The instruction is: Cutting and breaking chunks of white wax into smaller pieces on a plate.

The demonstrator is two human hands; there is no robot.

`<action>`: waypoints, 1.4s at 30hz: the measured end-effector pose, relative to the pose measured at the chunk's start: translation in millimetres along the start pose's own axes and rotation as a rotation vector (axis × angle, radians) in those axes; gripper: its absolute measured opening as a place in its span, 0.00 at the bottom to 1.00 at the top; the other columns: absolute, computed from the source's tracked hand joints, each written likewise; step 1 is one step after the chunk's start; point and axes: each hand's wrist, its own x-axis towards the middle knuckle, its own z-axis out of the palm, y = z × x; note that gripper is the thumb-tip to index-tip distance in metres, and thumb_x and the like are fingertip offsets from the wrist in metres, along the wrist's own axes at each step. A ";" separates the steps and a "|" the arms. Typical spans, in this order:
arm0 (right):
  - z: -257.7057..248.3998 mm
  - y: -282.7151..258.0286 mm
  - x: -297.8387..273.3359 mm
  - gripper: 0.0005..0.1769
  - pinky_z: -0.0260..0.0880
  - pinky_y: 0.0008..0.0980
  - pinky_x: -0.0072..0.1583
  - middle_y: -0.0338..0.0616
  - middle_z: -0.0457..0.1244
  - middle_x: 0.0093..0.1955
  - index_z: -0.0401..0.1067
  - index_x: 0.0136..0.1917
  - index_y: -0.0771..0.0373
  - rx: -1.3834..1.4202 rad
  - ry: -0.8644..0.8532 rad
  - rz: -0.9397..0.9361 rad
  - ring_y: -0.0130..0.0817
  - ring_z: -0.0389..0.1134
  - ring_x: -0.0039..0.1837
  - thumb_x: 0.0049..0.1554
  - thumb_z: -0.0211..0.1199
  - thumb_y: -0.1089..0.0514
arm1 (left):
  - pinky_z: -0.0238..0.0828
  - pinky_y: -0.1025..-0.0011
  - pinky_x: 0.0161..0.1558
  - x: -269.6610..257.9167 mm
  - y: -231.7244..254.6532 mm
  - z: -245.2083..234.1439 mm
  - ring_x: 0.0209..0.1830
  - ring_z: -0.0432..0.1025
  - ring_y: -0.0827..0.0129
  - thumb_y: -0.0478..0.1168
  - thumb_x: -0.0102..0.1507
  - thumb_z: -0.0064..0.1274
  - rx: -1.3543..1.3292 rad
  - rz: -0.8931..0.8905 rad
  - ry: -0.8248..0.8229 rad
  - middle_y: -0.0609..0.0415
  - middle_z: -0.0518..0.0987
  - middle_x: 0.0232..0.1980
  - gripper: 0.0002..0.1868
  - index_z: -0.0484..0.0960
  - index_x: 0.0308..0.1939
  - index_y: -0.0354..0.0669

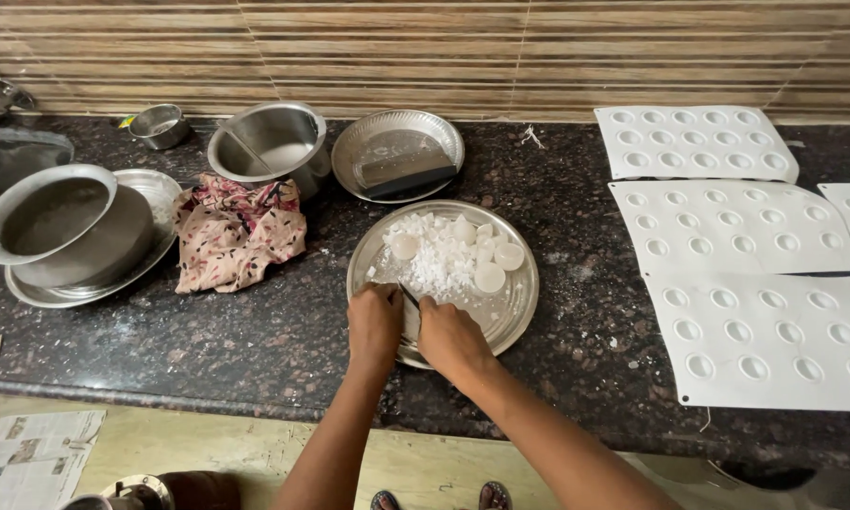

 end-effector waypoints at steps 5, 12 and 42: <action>-2.4 2.0 1.7 0.11 0.74 0.54 0.50 0.68 0.68 0.41 0.70 0.53 0.71 0.004 0.007 -0.002 0.62 0.73 0.48 0.58 0.52 0.66 | 0.75 0.56 0.45 6.0 -0.5 0.7 0.39 0.78 0.44 0.34 0.58 0.57 -0.031 -0.018 -0.003 0.36 0.82 0.42 0.09 0.88 0.40 0.36; -15.6 -0.8 -4.1 0.12 0.76 0.52 0.50 0.68 0.69 0.40 0.68 0.55 0.71 0.031 -0.050 0.050 0.60 0.74 0.47 0.59 0.49 0.67 | 0.78 0.60 0.43 17.5 -15.8 12.6 0.36 0.81 0.49 0.33 0.55 0.56 -0.082 -0.114 -0.003 0.37 0.83 0.39 0.14 0.88 0.45 0.38; -13.4 -14.8 10.4 0.12 0.76 0.49 0.51 0.65 0.69 0.44 0.69 0.54 0.72 -0.039 -0.130 0.055 0.56 0.75 0.49 0.63 0.47 0.65 | 0.77 0.57 0.42 13.8 11.2 7.7 0.34 0.80 0.46 0.34 0.57 0.56 -0.039 -0.267 -0.046 0.34 0.82 0.36 0.08 0.87 0.37 0.34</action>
